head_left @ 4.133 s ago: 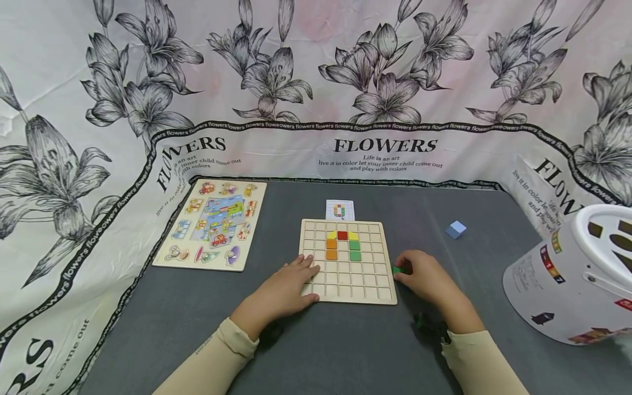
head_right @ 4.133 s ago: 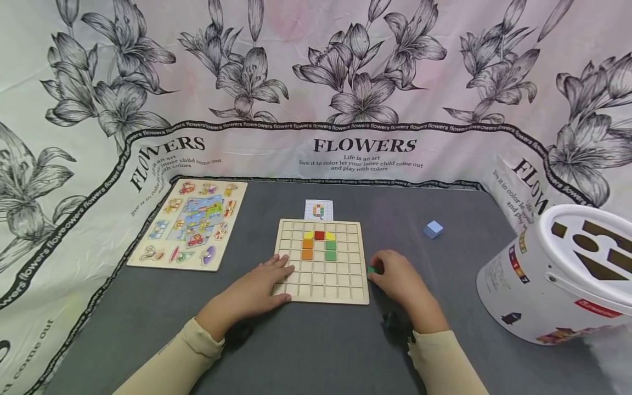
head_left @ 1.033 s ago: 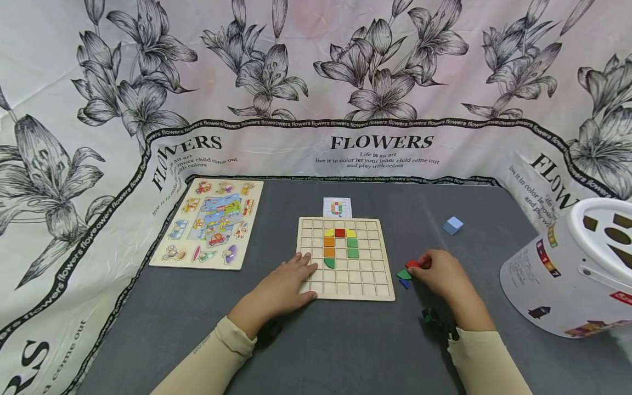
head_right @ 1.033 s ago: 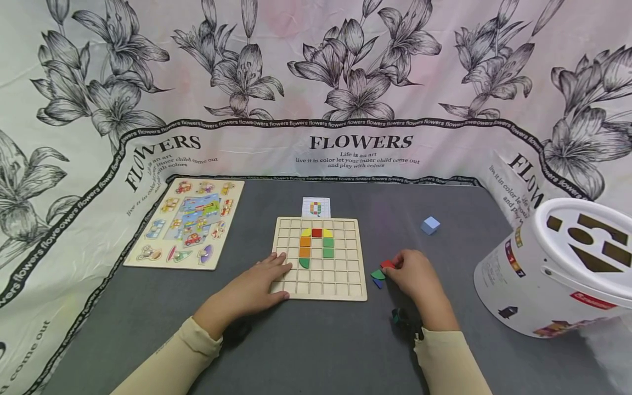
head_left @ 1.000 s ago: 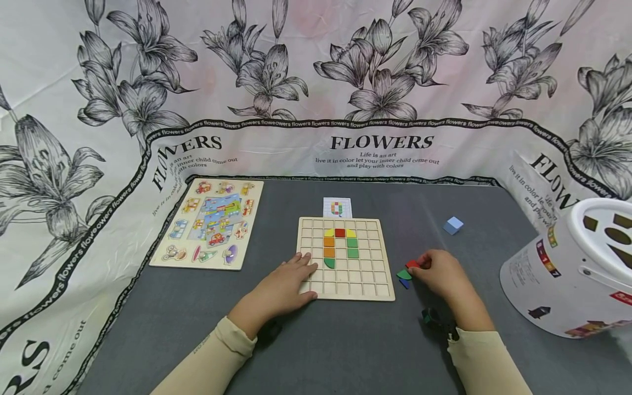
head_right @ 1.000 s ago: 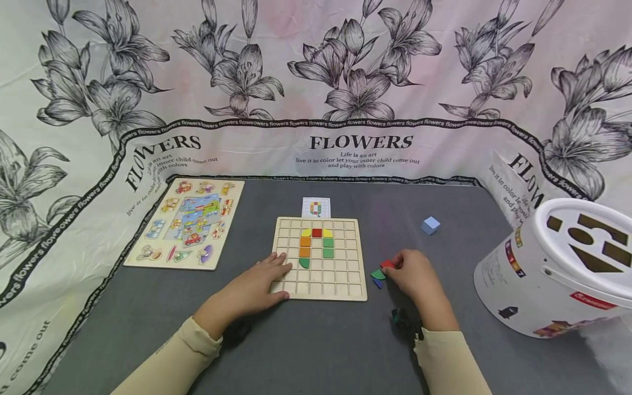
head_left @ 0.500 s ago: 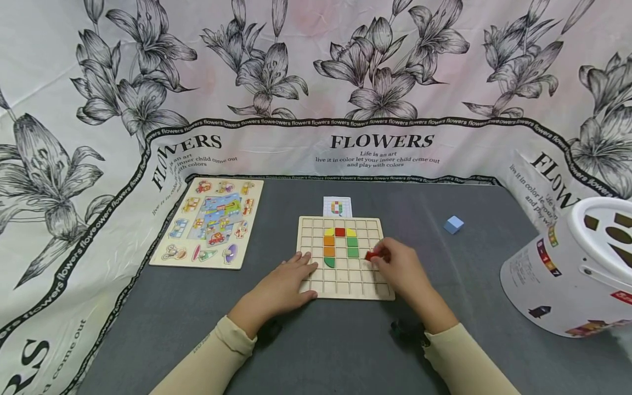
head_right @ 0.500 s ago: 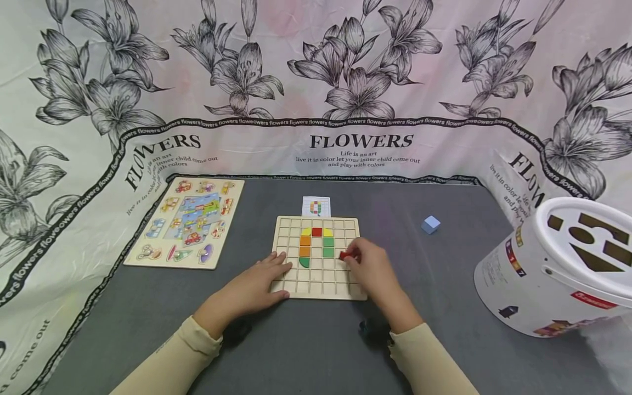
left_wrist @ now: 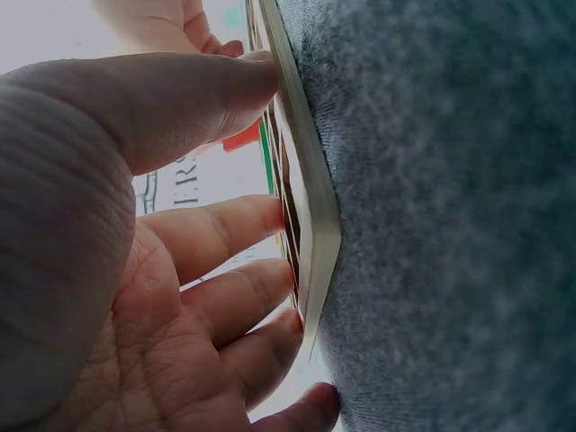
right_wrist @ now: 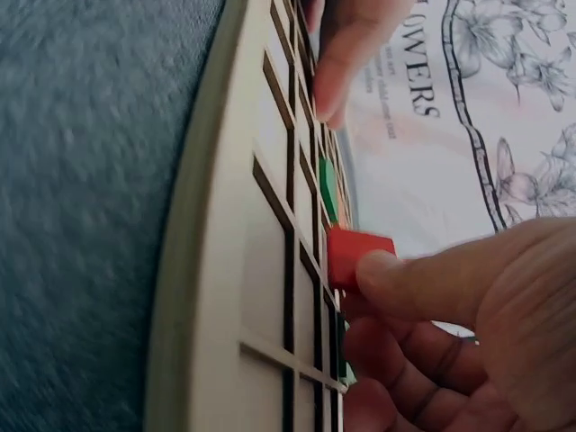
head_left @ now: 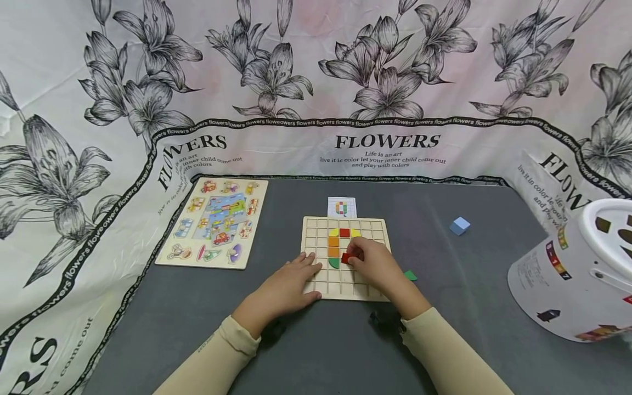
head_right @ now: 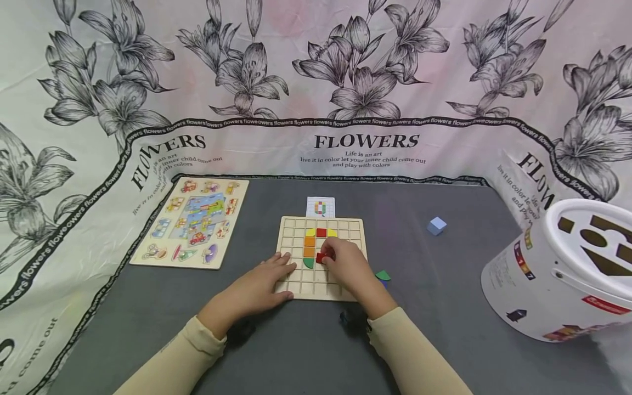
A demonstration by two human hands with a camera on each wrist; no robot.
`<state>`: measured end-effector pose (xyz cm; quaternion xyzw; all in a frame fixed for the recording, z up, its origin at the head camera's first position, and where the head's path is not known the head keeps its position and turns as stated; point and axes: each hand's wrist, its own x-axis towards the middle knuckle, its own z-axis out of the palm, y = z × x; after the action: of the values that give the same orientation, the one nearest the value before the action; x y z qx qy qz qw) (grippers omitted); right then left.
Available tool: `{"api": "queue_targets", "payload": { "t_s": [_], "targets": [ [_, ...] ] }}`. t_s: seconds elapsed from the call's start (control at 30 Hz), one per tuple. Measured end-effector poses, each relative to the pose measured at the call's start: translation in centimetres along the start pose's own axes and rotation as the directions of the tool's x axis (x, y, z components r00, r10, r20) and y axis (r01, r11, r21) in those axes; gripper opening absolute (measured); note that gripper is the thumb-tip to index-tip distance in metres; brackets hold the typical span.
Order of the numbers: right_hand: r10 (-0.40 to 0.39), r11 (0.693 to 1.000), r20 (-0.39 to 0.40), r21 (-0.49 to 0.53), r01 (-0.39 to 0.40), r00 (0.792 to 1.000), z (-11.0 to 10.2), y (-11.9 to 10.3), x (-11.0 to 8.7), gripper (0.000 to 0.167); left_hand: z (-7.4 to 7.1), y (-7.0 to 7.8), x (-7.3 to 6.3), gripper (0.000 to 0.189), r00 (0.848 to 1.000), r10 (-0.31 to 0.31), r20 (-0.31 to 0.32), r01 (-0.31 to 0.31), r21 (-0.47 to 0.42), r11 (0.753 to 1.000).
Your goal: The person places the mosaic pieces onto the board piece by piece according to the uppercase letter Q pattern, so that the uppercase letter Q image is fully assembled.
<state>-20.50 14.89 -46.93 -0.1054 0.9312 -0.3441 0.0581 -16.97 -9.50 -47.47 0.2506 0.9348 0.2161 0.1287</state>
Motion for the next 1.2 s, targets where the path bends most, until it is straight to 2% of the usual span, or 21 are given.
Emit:
{"api": "queue_targets", "payload": {
  "t_s": [0.3, 0.8, 0.9, 1.0, 1.2],
  "targets": [
    [-0.049, 0.998, 0.048, -0.031, 0.051, 0.998, -0.2, 0.0, -0.1, 0.008, -0.1, 0.0, 0.1, 0.068, 1.000, -0.003, 0.005, 0.003, 0.007, 1.000],
    [-0.057, 0.989, 0.020, -0.136, 0.059, 0.998, 0.2, -0.1, -0.2, 0.006, -0.2, 0.2, -0.1, 0.067, 1.000, -0.008, 0.005, 0.008, 0.009, 1.000],
    [-0.066, 0.989, -0.014, -0.131, 0.063, 0.998, -0.8, 0.1, -0.4, 0.011, -0.1, 0.2, -0.1, 0.067, 1.000, -0.007, 0.006, 0.007, 0.007, 1.000],
    [-0.066, 0.991, -0.069, -0.120, 0.057, 0.995, -2.8, 0.7, -1.0, 0.017, -0.1, 0.2, -0.1, 0.068, 1.000, -0.007, 0.009, 0.007, -0.002, 1.000],
    [-0.019, 0.993, -0.155, -0.121, 0.000, 0.988, -6.9, 4.5, -3.2, 0.020, -0.1, 0.2, 0.0, 0.068, 1.000, -0.012, 0.014, 0.012, -0.007, 1.000]
  ]
}}
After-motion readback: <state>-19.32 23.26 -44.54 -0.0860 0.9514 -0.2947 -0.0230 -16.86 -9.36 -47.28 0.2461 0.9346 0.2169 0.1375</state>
